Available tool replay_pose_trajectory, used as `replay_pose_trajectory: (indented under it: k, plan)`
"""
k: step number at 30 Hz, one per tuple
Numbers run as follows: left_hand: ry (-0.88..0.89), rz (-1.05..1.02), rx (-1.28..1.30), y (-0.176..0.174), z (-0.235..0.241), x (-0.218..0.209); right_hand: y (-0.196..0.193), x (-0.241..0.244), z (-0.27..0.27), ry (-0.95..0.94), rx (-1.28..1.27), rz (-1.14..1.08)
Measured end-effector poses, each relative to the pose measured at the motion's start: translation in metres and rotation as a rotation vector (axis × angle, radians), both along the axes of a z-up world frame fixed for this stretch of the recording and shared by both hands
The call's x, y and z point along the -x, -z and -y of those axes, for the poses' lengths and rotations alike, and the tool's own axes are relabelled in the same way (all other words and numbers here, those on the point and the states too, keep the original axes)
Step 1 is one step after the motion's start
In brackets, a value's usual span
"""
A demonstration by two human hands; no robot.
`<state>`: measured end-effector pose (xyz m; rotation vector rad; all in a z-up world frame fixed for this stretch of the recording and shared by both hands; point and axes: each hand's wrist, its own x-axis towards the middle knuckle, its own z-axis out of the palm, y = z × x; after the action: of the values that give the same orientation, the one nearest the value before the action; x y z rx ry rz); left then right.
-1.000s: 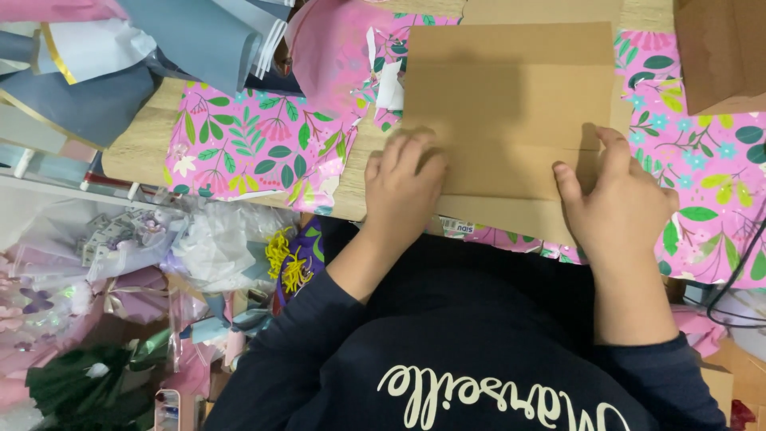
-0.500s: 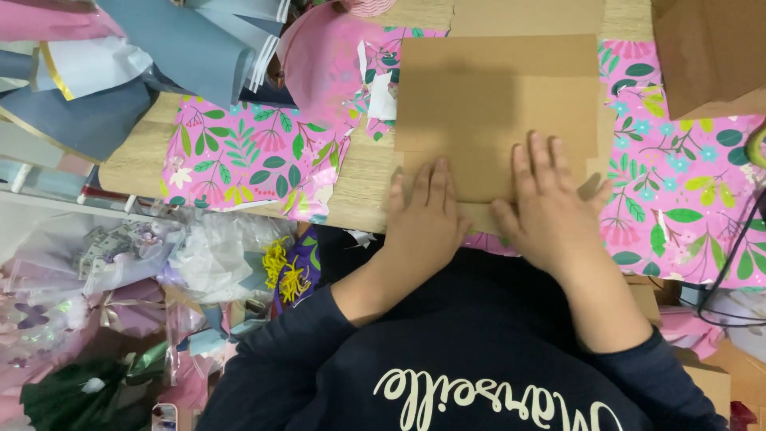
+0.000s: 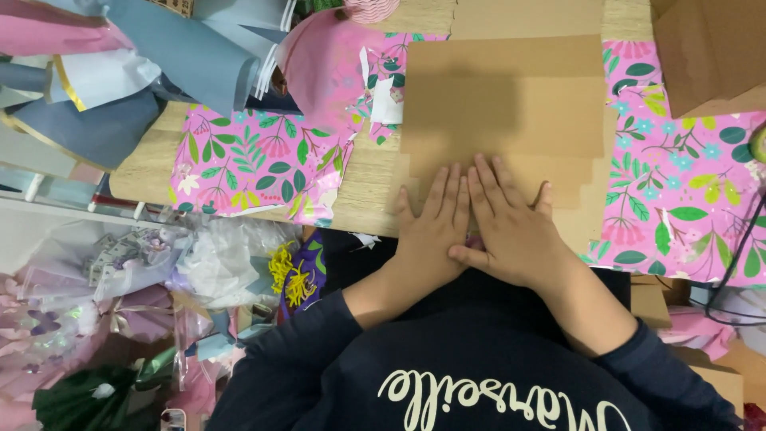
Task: The person assembles a small brown cardboard box by folding its flaps and securing them with a small piece of tape. They then smooth out a larger flat piece of cardboard on the table.
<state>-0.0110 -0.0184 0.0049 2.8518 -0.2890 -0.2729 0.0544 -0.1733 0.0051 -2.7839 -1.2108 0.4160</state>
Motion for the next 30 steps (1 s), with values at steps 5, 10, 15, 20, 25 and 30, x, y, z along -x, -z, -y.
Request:
replay_pose_trajectory:
  k: [5, 10, 15, 20, 25, 30]
  plan:
    - [-0.008, -0.017, -0.017, -0.001, 0.001, 0.0, -0.01, -0.003, 0.003, 0.007, 0.036, -0.054]
    - [-0.01, -0.032, -0.056, -0.012, 0.003, 0.003, -0.024, -0.006, 0.024, 0.048, 0.102, -0.1]
    - [-0.025, 0.001, -0.038, -0.013, 0.005, 0.004, -0.037, -0.005, 0.043, 0.211, 0.134, -0.168]
    - [-0.032, -0.017, -0.054, -0.015, 0.008, 0.003, -0.039, 0.004, 0.036, 0.253, 0.173, -0.13]
    - [-0.036, -0.035, -0.089, -0.013, 0.012, -0.001, -0.039, 0.017, 0.019, 0.244, 0.213, -0.062]
    - [-0.035, -0.024, -0.119, -0.002, 0.013, -0.004, -0.034, 0.028, 0.006, 0.084, 0.224, -0.129]
